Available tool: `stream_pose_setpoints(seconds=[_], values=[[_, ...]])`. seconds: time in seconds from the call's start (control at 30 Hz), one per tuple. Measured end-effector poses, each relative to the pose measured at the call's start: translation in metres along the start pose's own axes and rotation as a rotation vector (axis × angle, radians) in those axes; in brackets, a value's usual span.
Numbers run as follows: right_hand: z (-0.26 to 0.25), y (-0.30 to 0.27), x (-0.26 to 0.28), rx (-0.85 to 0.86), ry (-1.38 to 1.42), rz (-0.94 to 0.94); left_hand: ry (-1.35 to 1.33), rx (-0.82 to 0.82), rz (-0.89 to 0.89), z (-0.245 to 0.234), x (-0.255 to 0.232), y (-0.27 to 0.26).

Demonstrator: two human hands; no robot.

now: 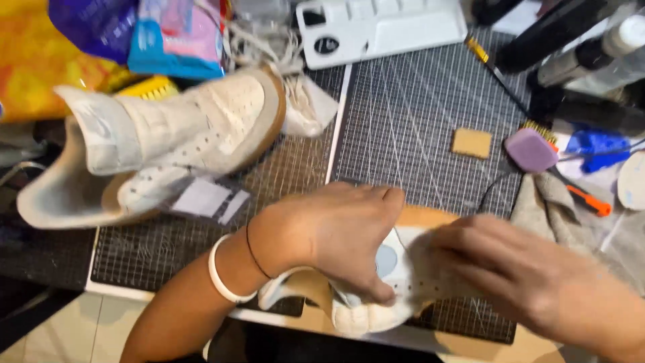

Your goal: The person scrubs a white sneaker with a purple brush, then uses a small metal tool to scrape the sole and upper. They continue scrubbing with a sponge and a cloth, focusing on the toe box and side panels.

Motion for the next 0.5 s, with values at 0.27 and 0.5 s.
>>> stream_pose_setpoints(seconds=[0.27,0.5], values=[[-0.001,0.011,0.008,-0.134,-0.024,-0.163,0.030,-0.026,-0.011,0.002,-0.002,0.003],[0.000,0.001,-0.003,-0.070,-0.063,-0.101,0.003,0.033,-0.037,-0.001,-0.003,0.000]])
Point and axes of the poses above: each hand's wrist, its own y-axis towards the middle knuckle, its own z-axis out of the palm, x = y × z, the point moved 4 cm from there along y, towards the middle knuckle, and after that the axes turned 11 degrees about -y, right-handed, at the moved point
